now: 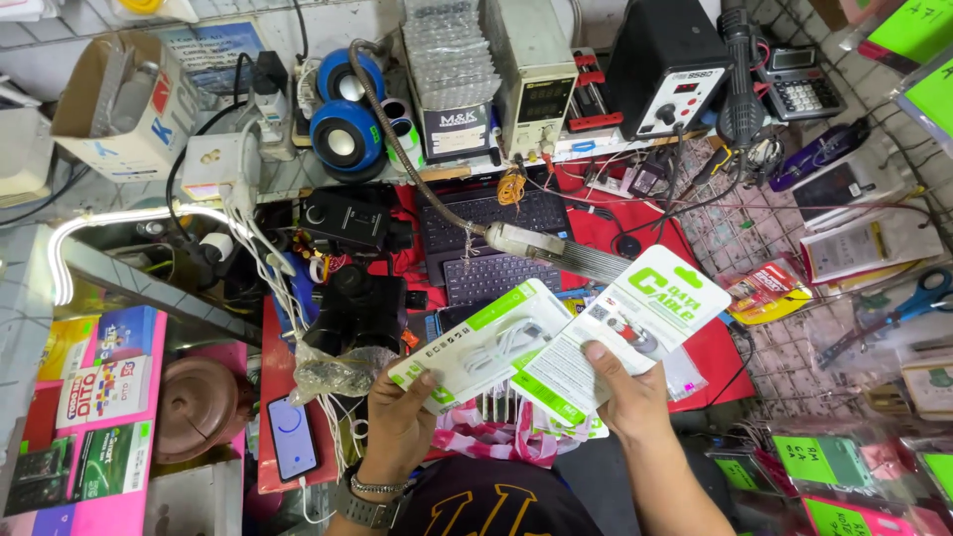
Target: Organizing and hanging mobile phone accessories like charging cables and earphones on a display rack in a repair shop.
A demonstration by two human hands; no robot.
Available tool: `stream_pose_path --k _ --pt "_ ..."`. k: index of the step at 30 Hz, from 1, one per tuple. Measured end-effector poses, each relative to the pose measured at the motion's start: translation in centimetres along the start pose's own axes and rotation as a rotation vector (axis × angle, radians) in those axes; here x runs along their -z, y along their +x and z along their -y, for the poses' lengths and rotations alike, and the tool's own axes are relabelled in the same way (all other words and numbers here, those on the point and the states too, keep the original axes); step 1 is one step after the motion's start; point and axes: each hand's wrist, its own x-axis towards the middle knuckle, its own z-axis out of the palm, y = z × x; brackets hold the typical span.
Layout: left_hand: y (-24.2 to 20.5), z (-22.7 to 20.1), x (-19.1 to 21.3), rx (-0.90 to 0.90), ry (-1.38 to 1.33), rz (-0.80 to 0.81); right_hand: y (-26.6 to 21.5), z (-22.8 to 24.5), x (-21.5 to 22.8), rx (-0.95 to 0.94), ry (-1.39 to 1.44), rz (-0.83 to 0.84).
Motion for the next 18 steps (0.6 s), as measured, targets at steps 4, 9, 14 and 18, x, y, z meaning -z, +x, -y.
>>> stream_pose_path --k 4,9,14,18 --pt "0.3 -0.2 2.0 -0.042 -0.022 -0.079 -0.2 -0.1 0.1 -0.045 -0.039 0.065" --pt "-0.2 -2.9 2.1 -0.063 0.151 0.06 0.4 0.1 1.6 -0.114 -0.14 0.114" --pt "-1.1 -3.8 1.1 -0.115 0.295 -0.036 -0.1 -0.3 2.0 -0.132 -0.214 0.092" --pt "-1.2 -5.2 0.1 -0.11 0.545 -0.175 -0.6 -1.0 3.7 -0.165 -0.317 0.166"
